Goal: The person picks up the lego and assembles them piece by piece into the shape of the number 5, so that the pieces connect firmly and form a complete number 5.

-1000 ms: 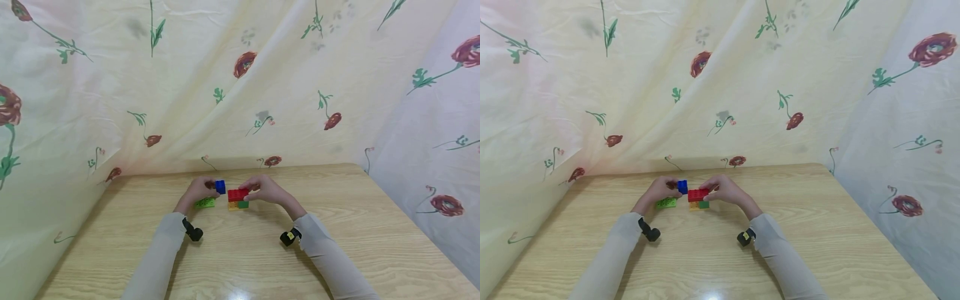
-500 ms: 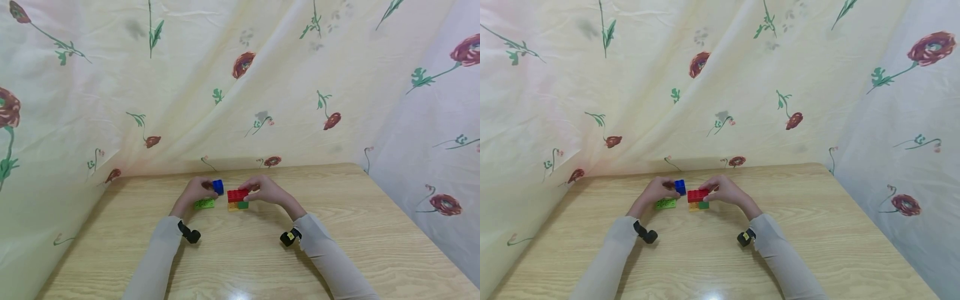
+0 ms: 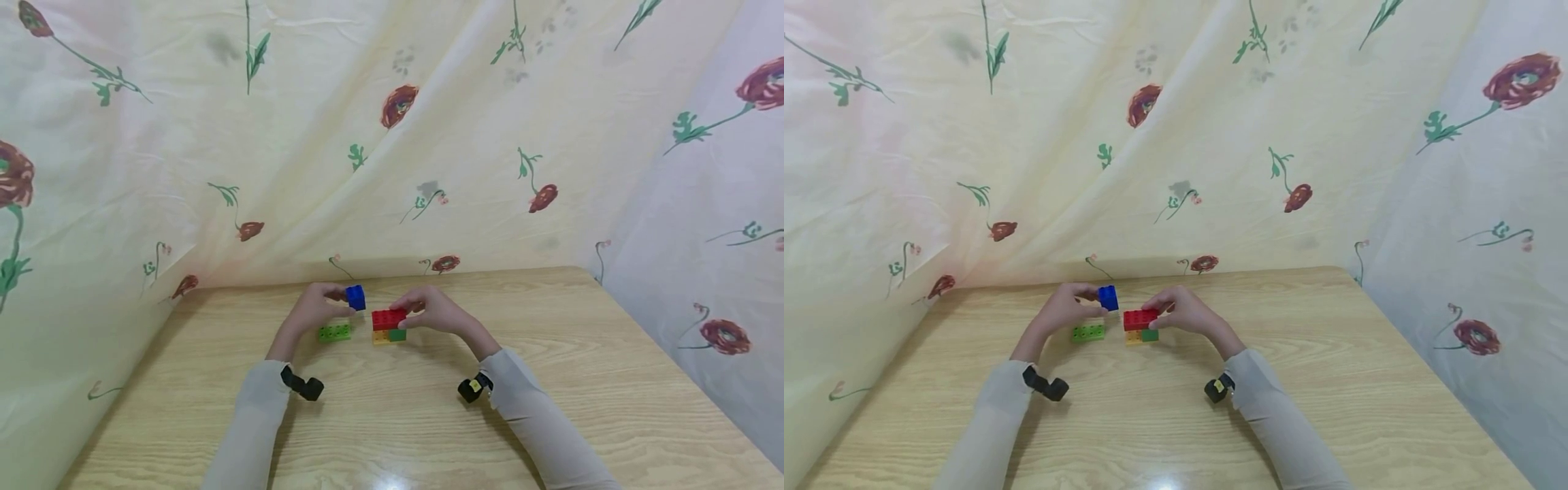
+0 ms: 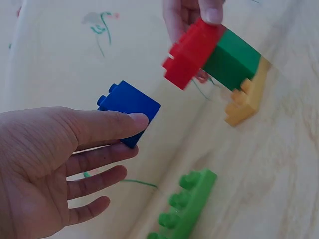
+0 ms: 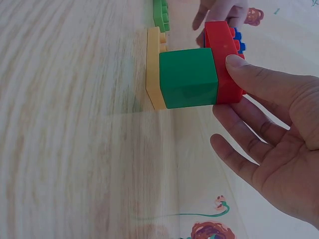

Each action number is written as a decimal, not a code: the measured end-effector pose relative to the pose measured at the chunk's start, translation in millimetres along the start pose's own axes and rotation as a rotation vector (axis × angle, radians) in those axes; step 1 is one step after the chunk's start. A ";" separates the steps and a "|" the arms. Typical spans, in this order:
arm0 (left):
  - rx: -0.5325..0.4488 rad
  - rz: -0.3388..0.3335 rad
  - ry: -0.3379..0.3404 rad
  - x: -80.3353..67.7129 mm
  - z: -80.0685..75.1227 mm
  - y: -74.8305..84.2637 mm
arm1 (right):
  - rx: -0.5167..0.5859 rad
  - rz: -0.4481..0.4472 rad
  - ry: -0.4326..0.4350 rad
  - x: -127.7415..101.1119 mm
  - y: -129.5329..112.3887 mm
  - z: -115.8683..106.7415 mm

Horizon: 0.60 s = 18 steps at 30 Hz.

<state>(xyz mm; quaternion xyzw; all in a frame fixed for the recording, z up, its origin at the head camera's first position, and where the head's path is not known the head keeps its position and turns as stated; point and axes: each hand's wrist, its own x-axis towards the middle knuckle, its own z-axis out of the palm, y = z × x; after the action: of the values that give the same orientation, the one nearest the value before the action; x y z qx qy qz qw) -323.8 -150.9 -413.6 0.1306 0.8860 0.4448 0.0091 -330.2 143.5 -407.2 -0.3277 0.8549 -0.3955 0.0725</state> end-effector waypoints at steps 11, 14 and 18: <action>0.031 0.118 -0.011 -4.3 -5.0 23.4 | -0.003 0.016 -0.003 -0.6 -0.6 -0.1; 0.040 0.135 -0.016 -4.4 -1.9 28.3 | 0.012 0.018 -0.003 -1.1 -2.0 -0.4; 0.036 0.151 -0.037 -4.5 2.9 33.8 | 0.020 0.013 -0.002 -2.0 -4.1 -0.3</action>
<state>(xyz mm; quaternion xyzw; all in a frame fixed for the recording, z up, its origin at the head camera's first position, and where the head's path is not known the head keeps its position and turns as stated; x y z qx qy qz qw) -311.6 -130.4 -389.0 0.2055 0.8812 0.4256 -0.0107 -326.8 143.0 -404.2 -0.3218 0.8531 -0.4030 0.0792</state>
